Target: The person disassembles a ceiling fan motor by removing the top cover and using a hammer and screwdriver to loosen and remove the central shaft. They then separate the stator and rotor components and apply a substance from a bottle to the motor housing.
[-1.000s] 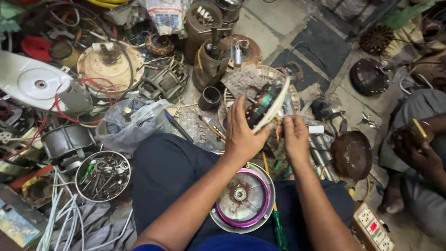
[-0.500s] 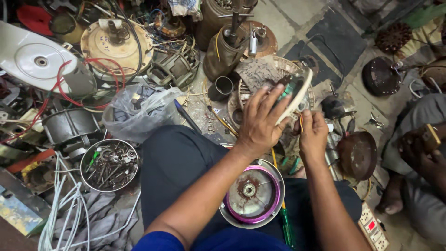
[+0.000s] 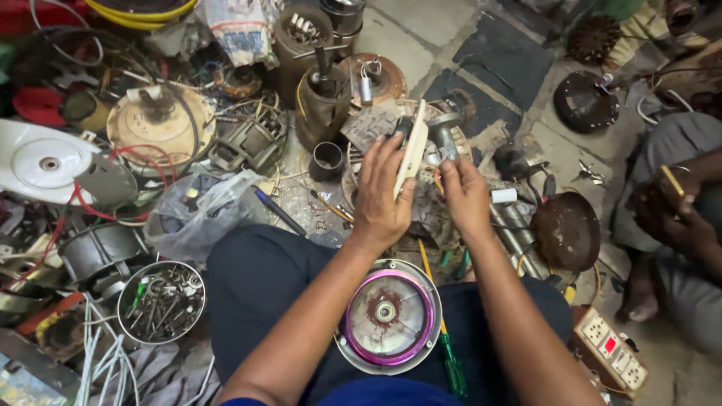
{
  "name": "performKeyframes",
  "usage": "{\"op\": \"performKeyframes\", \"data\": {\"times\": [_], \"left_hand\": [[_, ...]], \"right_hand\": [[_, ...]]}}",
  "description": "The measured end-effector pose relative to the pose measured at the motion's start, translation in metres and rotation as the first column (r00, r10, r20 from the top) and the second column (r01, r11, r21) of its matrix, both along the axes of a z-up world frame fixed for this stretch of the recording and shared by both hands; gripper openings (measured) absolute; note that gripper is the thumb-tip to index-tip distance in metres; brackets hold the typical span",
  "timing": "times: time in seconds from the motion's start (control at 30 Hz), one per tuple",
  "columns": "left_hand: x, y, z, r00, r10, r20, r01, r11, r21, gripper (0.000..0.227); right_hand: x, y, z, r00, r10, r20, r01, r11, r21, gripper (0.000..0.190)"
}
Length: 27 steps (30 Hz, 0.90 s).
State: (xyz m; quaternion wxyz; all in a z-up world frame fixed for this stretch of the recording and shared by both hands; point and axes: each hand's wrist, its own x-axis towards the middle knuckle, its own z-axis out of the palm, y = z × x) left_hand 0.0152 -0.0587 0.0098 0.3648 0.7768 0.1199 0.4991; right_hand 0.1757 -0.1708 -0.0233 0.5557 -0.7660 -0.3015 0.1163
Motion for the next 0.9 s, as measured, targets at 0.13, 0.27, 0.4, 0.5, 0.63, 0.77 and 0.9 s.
{"op": "performKeyframes", "data": {"times": [0.13, 0.27, 0.4, 0.5, 0.63, 0.77, 0.9], "left_hand": [[0.002, 0.001, 0.005, 1.0, 0.019, -0.006, -0.019, 1.0, 0.015, 0.041], [0.009, 0.005, 0.013, 0.999, 0.029, 0.019, -0.029, 1.0, -0.005, 0.041], [0.014, 0.007, 0.016, 0.99, 0.106, -0.088, -0.103, 0.994, 0.044, 0.045], [0.019, 0.009, 0.019, 0.978, 0.145, -0.153, -0.14, 0.989, 0.043, 0.047], [0.021, 0.015, 0.022, 0.962, 0.169, -0.212, -0.162, 0.985, 0.051, 0.047], [0.021, 0.027, 0.026, 0.965, 0.163, -0.207, -0.151, 0.986, 0.074, 0.052], [0.02, 0.034, 0.023, 0.976, 0.14, -0.167, -0.135, 0.99, 0.038, 0.049]], "right_hand": [[-0.005, -0.001, -0.004, 1.0, 0.02, 0.023, -0.022, 0.996, 0.089, 0.023], [-0.009, 0.001, 0.002, 0.994, -0.016, 0.11, 0.012, 0.999, 0.042, 0.023], [-0.012, -0.001, 0.007, 0.995, -0.01, 0.104, 0.007, 1.0, 0.026, 0.026], [-0.017, 0.007, 0.013, 0.998, -0.069, 0.0, 0.069, 0.998, 0.004, 0.026], [-0.017, 0.006, 0.02, 0.997, -0.059, 0.042, 0.059, 0.998, 0.005, 0.032], [-0.007, -0.011, 0.017, 0.983, -0.142, 0.115, 0.143, 0.99, 0.007, 0.03], [0.007, -0.049, 0.003, 0.878, -0.179, 0.444, 0.194, 0.981, 0.011, 0.021]]}}
